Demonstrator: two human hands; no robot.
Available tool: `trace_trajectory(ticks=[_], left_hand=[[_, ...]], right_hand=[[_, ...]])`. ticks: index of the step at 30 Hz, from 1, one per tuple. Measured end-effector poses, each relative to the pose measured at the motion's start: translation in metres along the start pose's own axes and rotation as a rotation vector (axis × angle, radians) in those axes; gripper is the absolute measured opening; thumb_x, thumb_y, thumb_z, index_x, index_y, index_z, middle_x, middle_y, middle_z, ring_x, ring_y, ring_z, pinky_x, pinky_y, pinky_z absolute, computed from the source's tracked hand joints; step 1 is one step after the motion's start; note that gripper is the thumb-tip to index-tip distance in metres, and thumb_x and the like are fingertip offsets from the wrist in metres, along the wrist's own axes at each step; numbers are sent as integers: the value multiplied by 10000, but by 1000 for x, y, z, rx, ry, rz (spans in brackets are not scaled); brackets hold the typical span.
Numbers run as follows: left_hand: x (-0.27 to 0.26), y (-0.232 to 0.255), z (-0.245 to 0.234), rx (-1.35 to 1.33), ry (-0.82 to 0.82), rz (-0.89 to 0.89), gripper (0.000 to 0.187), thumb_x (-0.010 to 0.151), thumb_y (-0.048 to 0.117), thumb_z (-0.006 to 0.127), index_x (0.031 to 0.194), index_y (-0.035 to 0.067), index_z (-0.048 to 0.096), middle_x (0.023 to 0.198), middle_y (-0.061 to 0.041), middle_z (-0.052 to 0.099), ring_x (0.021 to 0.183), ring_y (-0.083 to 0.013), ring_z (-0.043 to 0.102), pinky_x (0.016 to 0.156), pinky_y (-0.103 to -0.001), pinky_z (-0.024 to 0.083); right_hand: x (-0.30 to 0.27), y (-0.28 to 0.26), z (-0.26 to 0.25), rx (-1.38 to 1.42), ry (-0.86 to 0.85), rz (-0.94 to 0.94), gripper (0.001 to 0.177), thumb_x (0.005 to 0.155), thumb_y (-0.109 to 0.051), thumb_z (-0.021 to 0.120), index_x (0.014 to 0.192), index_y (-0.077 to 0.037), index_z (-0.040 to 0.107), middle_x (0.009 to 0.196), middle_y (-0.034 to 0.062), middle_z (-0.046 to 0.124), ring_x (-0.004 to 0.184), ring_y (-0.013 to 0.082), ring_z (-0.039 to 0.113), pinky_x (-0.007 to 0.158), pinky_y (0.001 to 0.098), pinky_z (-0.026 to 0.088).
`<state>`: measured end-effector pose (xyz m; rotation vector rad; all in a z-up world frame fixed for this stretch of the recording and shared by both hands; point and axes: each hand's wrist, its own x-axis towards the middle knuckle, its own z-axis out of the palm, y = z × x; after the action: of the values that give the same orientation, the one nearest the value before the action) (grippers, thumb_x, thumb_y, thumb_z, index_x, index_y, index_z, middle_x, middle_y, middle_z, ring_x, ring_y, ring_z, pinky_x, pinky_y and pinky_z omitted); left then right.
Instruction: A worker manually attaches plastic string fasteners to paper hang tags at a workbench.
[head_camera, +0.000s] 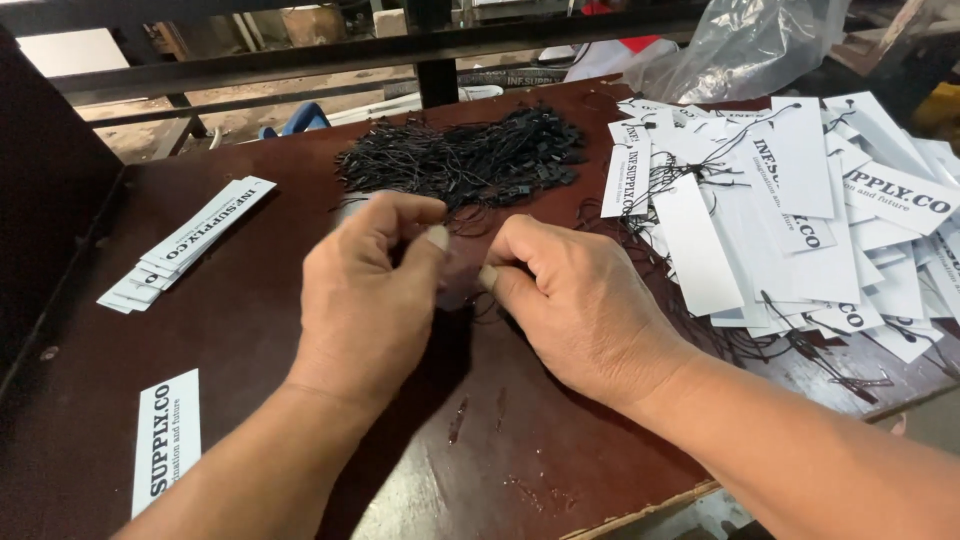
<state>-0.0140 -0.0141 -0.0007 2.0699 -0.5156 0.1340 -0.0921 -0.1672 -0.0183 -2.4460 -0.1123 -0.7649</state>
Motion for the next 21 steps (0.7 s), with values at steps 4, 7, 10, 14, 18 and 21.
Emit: trace_trajectory(ticks=[4, 7, 10, 14, 18, 21], left_hand=[[27, -8, -17, 149, 80, -124, 177, 909, 246, 648, 1025, 236, 781, 817, 57, 740, 762, -130, 652, 759, -327, 506], [51, -34, -39, 372, 120, -146, 200, 904, 294, 652, 1047, 244, 783, 950, -20, 761, 949, -250, 667, 869, -420, 498], [67, -52, -63, 624, 169, -110, 241, 930, 349, 695, 1131, 246, 780, 1187, -131, 689, 1135, -380, 607, 940, -523, 480], [82, -71, -87, 867, 148, -165, 442, 936, 396, 685, 1310, 161, 690, 1396, -232, 550, 1289, -450, 442, 1050, -589, 378], [94, -93, -100, 1032, 87, -201, 453, 908, 490, 691, 1293, 256, 740, 1369, -235, 651, 1187, -510, 613, 921, -590, 511], [96, -99, -103, 1020, 70, -344, 323, 934, 462, 699, 1223, 341, 775, 1275, -138, 748, 1173, -432, 696, 920, -524, 543]], right_hand=[[0, -2, -1, 23, 11, -9, 181, 942, -144, 620, 769, -118, 573, 675, -26, 611, 613, 147, 540, 612, 317, 429], [2, -4, -3, 39, 9, 17, 200, 944, -150, 604, 749, -121, 574, 676, -41, 614, 618, 126, 539, 612, 301, 432], [2, -4, -3, 35, -9, 84, 204, 940, -180, 600, 742, -133, 585, 675, -53, 631, 626, 118, 558, 626, 299, 444], [3, -3, -2, 22, -27, 211, 200, 929, -234, 622, 746, -155, 627, 635, -47, 628, 613, 125, 551, 635, 312, 443], [4, -7, -5, 39, -54, 258, 216, 940, -226, 620, 738, -150, 630, 643, -57, 640, 614, 110, 546, 625, 296, 448], [3, -8, -5, 32, -67, 276, 216, 942, -235, 611, 744, -155, 636, 646, -57, 645, 622, 112, 558, 629, 298, 453]])
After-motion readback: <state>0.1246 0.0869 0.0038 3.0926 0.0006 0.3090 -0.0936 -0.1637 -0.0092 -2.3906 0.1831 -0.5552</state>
